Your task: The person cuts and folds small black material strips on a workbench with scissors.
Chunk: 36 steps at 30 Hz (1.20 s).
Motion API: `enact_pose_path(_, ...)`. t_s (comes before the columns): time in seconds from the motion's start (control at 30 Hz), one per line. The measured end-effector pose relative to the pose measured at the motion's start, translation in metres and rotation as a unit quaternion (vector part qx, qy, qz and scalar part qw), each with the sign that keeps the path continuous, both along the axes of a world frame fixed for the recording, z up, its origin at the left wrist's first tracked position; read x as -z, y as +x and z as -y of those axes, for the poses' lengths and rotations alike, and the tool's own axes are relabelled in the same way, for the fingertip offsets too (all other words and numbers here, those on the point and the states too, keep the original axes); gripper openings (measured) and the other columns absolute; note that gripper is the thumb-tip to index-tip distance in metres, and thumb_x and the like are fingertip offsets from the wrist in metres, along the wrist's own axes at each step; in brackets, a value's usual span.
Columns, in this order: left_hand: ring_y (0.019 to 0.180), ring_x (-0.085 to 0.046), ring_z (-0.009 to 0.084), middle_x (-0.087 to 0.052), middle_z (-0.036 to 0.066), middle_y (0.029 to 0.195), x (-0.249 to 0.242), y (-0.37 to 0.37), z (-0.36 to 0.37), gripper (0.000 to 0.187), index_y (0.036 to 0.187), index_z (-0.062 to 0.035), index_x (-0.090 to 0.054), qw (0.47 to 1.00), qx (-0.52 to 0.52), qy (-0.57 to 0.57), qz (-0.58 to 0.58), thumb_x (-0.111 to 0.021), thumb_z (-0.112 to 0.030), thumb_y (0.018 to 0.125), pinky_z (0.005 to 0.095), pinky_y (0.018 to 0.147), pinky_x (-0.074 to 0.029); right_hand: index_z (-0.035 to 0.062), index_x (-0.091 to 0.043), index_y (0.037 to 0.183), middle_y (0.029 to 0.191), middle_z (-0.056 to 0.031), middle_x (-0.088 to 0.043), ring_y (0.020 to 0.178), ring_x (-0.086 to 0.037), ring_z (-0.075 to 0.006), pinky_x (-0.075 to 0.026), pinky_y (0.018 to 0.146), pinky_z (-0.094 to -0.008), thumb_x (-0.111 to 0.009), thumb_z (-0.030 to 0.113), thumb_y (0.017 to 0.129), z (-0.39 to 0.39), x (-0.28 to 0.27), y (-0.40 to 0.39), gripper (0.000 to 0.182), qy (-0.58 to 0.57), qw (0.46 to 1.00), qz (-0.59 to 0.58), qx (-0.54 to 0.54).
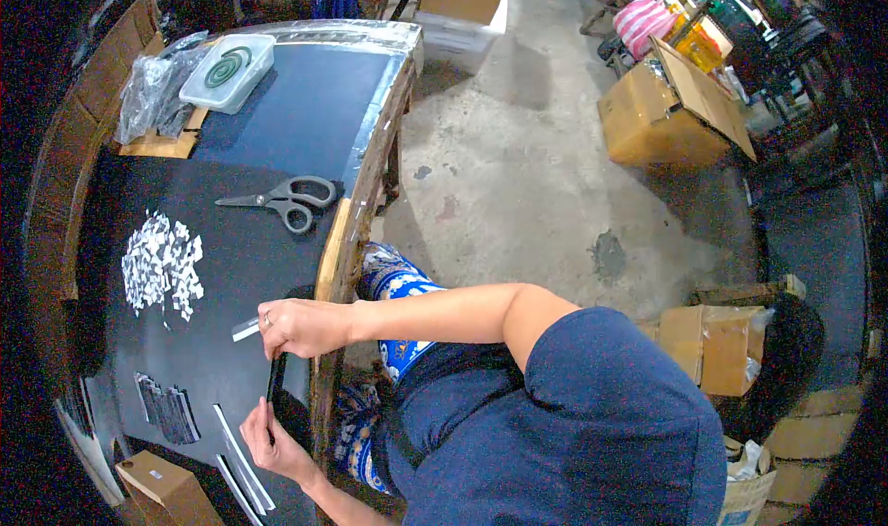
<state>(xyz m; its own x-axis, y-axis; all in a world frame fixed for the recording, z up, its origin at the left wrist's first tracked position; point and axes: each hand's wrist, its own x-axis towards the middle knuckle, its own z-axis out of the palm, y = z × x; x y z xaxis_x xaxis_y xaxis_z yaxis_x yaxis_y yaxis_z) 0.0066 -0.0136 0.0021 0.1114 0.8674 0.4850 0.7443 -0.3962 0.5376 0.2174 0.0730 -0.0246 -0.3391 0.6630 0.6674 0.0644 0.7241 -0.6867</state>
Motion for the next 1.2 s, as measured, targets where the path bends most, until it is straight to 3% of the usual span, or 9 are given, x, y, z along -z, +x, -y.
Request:
enact_pose_path(0.13, 0.076, -0.056, 0.0221, -0.062, 0.011, 0.084, -0.001, 0.002, 0.000, 0.026, 0.100, -0.0006, -0.070, 1.000, 0.005, 0.016, 0.004, -0.062, 0.011, 0.078, 0.0341, 0.069, -0.047, 0.0043, -0.069, 0.074, 0.073, -0.0071, -0.061, 0.083, -0.056, -0.0259, -0.046, 0.075, -0.0362, -0.068, 0.001, 0.070, 0.003, -0.009, 0.004, 0.006, 0.006, 0.998, 0.050, 0.025)
enact_pose_path(0.37, 0.076, -0.056, 0.0226, -0.062, 0.011, 0.085, -0.001, 0.000, 0.000, 0.026, 0.099, 0.0003, -0.069, 1.000, -0.004, 0.011, -0.002, -0.062, 0.012, 0.077, 0.0334, 0.069, -0.046, 0.0043, -0.069, 0.078, 0.074, -0.0076, -0.059, 0.085, -0.054, -0.0255, -0.045, 0.075, -0.0362, -0.072, 0.006, 0.068, -0.004, -0.013, 0.008, 0.011, -0.001, 1.000, 0.020, 0.021)
enact_pose_path(0.43, 0.076, -0.056, 0.0228, -0.062, 0.011, 0.084, 0.000, 0.000, 0.000, 0.027, 0.099, 0.0006, -0.069, 1.000, -0.001, 0.013, -0.009, -0.062, 0.012, 0.076, 0.0332, 0.069, -0.046, 0.0069, -0.069, 0.081, 0.078, -0.0086, -0.059, 0.083, -0.055, -0.0276, -0.041, 0.078, -0.0399, -0.072, 0.014, 0.066, -0.009, -0.014, 0.008, 0.017, -0.006, 0.985, 0.026, 0.171)
enact_pose_path(0.47, 0.076, -0.056, 0.0228, -0.062, 0.011, 0.084, 0.000, -0.001, 0.000, 0.027, 0.099, 0.0006, -0.069, 1.000, -0.002, 0.014, -0.009, -0.062, 0.012, 0.076, 0.0332, 0.069, -0.046, 0.0041, -0.067, 0.086, 0.088, -0.0123, -0.058, 0.093, -0.053, -0.0294, -0.041, 0.083, -0.0406, -0.075, 0.020, 0.065, -0.012, -0.015, 0.011, 0.028, 0.002, 0.970, 0.113, 0.216)
enact_pose_path(0.6, 0.076, -0.056, 0.0226, -0.062, 0.010, 0.084, 0.002, 0.001, -0.001, 0.027, 0.098, 0.0009, -0.069, 1.000, -0.008, 0.005, 0.017, -0.063, 0.013, 0.075, 0.0334, 0.069, -0.046, 0.0020, -0.061, 0.091, 0.101, -0.0155, -0.051, 0.097, -0.046, -0.0309, -0.039, 0.082, -0.0397, -0.081, 0.018, 0.058, -0.016, -0.018, 0.002, 0.042, -0.023, 0.931, 0.203, 0.301)
enact_pose_path(0.83, 0.076, -0.057, 0.0224, -0.063, 0.010, 0.081, 0.001, 0.002, 0.001, 0.022, 0.096, 0.0005, -0.070, 1.000, -0.011, 0.002, 0.020, -0.065, 0.009, 0.077, 0.0328, 0.070, -0.046, 0.0031, -0.063, 0.082, 0.096, -0.0155, -0.054, 0.096, -0.047, -0.0313, -0.041, 0.081, -0.0392, -0.080, 0.018, 0.058, -0.027, -0.025, -0.007, 0.033, -0.073, 0.921, 0.234, 0.302)
enact_pose_path(0.97, 0.074, -0.058, 0.0226, -0.064, 0.011, 0.079, -0.005, 0.006, -0.003, 0.020, 0.094, -0.0020, -0.071, 0.999, -0.011, 0.036, -0.009, -0.067, 0.006, 0.076, 0.0334, 0.072, -0.046, 0.0100, -0.067, 0.066, 0.077, -0.0134, -0.062, 0.084, -0.056, -0.0324, -0.045, 0.077, -0.0419, -0.071, 0.016, 0.060, -0.035, -0.027, -0.004, 0.009, -0.081, 0.901, 0.298, 0.304)
enact_pose_path(1.1, 0.074, -0.059, 0.0226, -0.064, 0.011, 0.080, -0.009, 0.005, -0.004, 0.021, 0.091, -0.0031, -0.071, 0.999, -0.015, 0.022, 0.034, -0.067, 0.008, 0.073, 0.0309, 0.068, -0.048, 0.0066, -0.071, 0.076, 0.069, -0.0116, -0.062, 0.075, -0.058, -0.0298, -0.045, 0.073, -0.0402, -0.072, 0.011, 0.067, -0.038, -0.019, 0.006, 0.010, -0.046, 0.950, 0.194, 0.241)
enact_pose_path(1.2, 0.073, -0.059, 0.0228, -0.064, 0.009, 0.080, -0.008, 0.007, -0.005, 0.022, 0.090, -0.0035, -0.071, 0.998, -0.027, 0.025, 0.047, -0.069, 0.007, 0.071, 0.0306, 0.065, -0.048, 0.0067, -0.070, 0.076, 0.075, -0.0149, -0.062, 0.081, -0.058, -0.0330, -0.045, 0.076, -0.0427, -0.074, 0.016, 0.069, -0.037, -0.027, 0.013, 0.012, -0.125, 0.946, 0.205, 0.218)
